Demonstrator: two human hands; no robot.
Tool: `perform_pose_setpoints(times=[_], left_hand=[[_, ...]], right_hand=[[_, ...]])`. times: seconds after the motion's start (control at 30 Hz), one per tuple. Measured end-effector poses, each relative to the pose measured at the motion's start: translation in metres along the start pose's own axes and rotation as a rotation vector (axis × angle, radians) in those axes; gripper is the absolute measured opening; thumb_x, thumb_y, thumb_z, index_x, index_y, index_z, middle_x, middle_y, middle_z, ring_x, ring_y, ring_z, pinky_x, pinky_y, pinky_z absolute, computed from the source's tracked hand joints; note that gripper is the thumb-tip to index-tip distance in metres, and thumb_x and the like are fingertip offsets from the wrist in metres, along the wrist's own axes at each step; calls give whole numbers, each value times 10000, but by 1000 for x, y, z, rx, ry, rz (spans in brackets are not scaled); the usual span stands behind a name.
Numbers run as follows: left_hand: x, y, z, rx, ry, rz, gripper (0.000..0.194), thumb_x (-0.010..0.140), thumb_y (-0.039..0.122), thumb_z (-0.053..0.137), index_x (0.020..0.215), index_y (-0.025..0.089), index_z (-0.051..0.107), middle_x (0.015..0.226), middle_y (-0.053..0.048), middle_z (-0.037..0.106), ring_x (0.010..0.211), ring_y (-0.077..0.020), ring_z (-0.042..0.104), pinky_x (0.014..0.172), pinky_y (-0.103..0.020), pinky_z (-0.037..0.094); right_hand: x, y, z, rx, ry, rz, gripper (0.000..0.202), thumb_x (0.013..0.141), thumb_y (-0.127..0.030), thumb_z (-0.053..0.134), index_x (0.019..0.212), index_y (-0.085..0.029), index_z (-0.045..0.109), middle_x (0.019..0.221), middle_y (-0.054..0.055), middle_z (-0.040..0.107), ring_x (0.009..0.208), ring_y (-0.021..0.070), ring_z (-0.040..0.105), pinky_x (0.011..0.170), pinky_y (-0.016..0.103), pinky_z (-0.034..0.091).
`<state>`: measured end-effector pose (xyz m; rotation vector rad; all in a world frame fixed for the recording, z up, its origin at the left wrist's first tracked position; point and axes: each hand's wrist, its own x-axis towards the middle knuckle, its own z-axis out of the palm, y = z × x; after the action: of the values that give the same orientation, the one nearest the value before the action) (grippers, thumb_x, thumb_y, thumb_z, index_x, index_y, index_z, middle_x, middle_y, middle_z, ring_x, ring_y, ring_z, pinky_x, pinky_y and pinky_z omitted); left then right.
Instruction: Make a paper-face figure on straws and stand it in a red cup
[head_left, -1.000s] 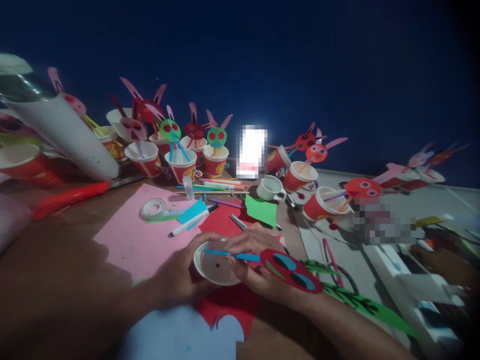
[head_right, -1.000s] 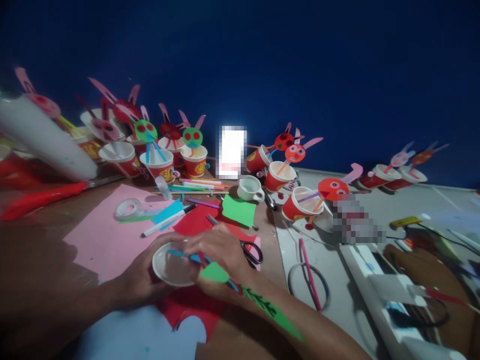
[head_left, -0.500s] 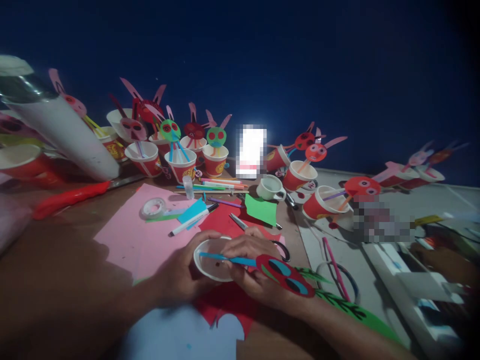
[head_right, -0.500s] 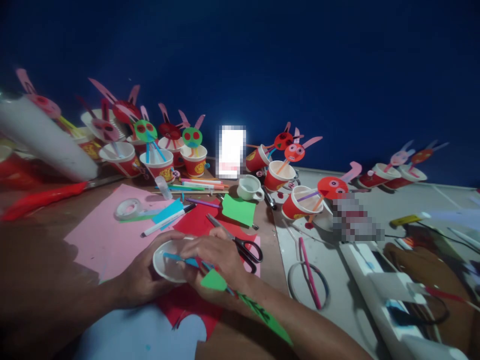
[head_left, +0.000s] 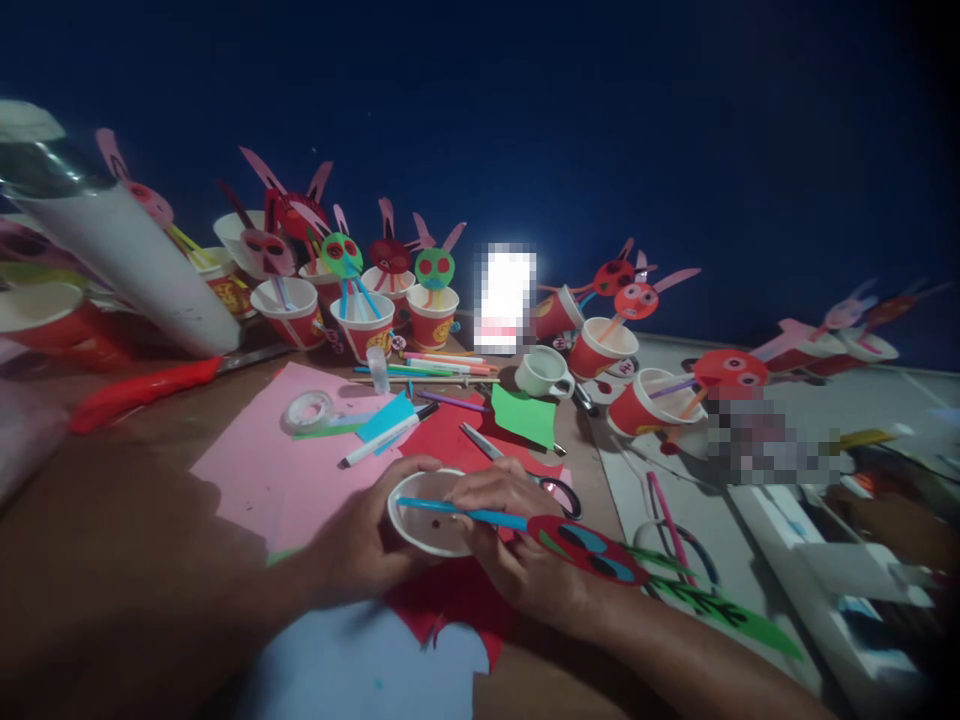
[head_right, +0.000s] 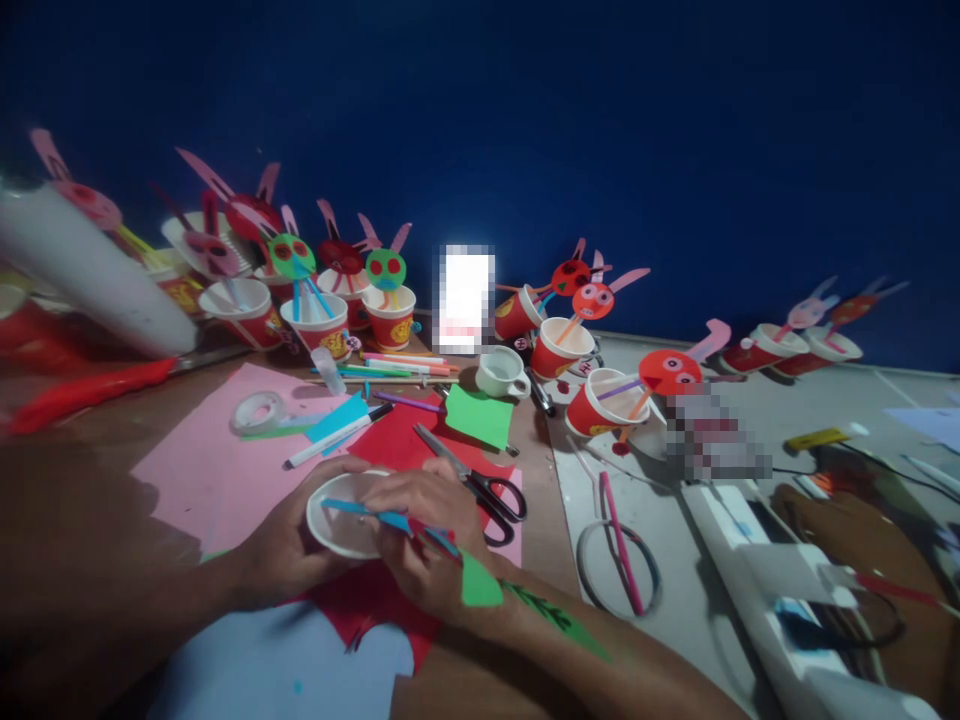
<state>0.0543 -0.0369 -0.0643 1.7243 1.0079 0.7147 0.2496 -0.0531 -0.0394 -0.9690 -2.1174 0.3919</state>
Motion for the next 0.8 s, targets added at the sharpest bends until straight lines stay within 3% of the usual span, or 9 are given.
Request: perform_pose_setpoints(times=[0.2, 0.3, 0.43, 0.57, 0.8], left_hand=[[1, -1, 1, -37, 4, -42, 538, 727, 324, 666, 1179, 185, 409, 1143, -111, 618, 1039, -239, 601, 894, -332, 480], [1, 0, 2, -43, 7, -48, 535, 725, 332, 665, 1170, 186, 405, 1139, -111, 620, 1028, -237, 605, 894, -338, 482], [0, -1, 2, -48, 10, -49, 528, 721, 322, 655, 1172, 198, 409, 1155, -102, 616, 1048, -243, 598, 903, -348, 478], [0, -3, 2, -62, 15, -65, 551, 706, 299, 673, 1180, 196, 413, 1171, -108, 612, 1078, -258, 583, 924, -369, 467], [0, -1, 5, -82, 50, -62, 633, 722, 316, 672, 1273, 187, 389, 1149, -118, 624, 1000, -251, 628, 882, -354, 499]], right_hand=[[-7, 1, 1, 55, 53, 37, 259, 918, -210, 437, 1052, -277, 647, 737, 50, 687, 701, 208, 652, 660, 330, 517], [-5, 0, 2, 57, 50, 21, 230, 906, -197, 468, 1003, -277, 661, 766, 45, 691, 744, 202, 656, 680, 317, 510], [1, -2, 4, 79, 135, -4, 164, 889, -173, 483, 945, -226, 628, 817, 43, 699, 804, 180, 660, 708, 312, 496], [6, -3, 3, 51, 179, -29, 93, 861, -152, 529, 910, -204, 588, 812, 31, 712, 762, 163, 661, 703, 322, 465], [4, -1, 4, 113, 142, 11, 74, 831, -157, 628, 852, -212, 585, 791, -30, 710, 739, 143, 661, 714, 323, 375]])
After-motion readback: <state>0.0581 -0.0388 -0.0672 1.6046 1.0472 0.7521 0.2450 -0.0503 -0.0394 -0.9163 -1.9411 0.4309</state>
